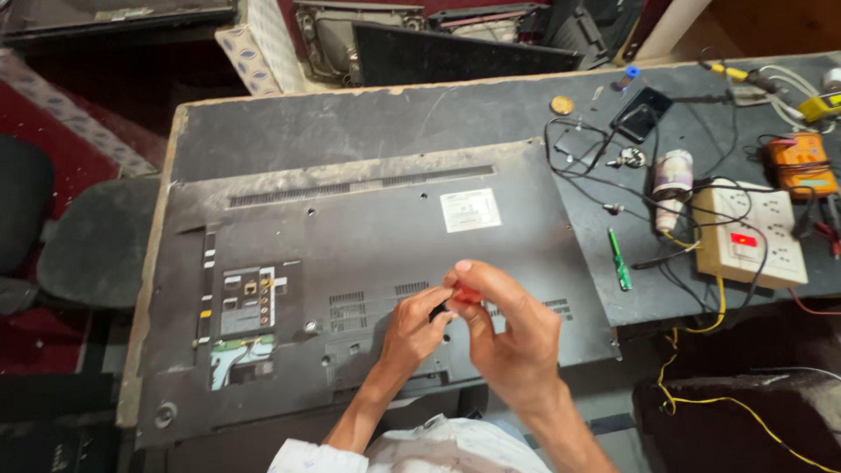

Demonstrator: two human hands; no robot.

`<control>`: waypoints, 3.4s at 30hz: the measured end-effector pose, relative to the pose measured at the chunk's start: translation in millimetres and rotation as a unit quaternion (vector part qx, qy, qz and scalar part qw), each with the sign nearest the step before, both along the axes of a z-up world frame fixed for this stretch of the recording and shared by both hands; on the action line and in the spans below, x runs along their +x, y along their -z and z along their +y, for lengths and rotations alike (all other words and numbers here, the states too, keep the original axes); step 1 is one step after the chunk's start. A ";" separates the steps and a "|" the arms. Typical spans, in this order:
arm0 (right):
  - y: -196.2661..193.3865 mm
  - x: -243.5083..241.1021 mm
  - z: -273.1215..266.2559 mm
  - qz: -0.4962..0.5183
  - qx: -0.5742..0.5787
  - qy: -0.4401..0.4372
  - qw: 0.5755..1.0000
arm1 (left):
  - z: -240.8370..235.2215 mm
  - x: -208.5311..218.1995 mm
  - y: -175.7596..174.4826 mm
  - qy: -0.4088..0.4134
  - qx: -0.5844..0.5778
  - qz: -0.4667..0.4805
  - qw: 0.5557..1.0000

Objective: The person uses a screwdriver to remove several screws from the back panel of a flat-screen television. They place the removed screws into a small container and continue unscrewing additional fasteners across the back of the device.

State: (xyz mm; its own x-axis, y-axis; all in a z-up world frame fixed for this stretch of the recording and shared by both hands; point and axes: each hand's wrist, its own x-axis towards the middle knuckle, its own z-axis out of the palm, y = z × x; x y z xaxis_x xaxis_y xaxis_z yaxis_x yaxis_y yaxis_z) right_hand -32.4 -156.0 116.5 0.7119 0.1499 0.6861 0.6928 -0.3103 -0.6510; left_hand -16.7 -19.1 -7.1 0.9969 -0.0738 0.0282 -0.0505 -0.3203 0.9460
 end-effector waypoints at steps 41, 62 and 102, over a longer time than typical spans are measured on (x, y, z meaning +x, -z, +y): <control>124.3 171.3 -157.8 0.150 -0.304 0.272 0.901 | 6.8 8.5 -34.1 -0.031 0.057 -0.115 0.991; 4.0 71.1 88.4 0.353 -0.137 0.142 0.915 | 198.6 95.5 -7.2 -0.167 -0.011 -0.058 0.984; 8.5 156.4 208.7 0.004 -0.023 -0.139 0.990 | 239.3 136.6 43.5 -0.089 0.094 -0.230 0.965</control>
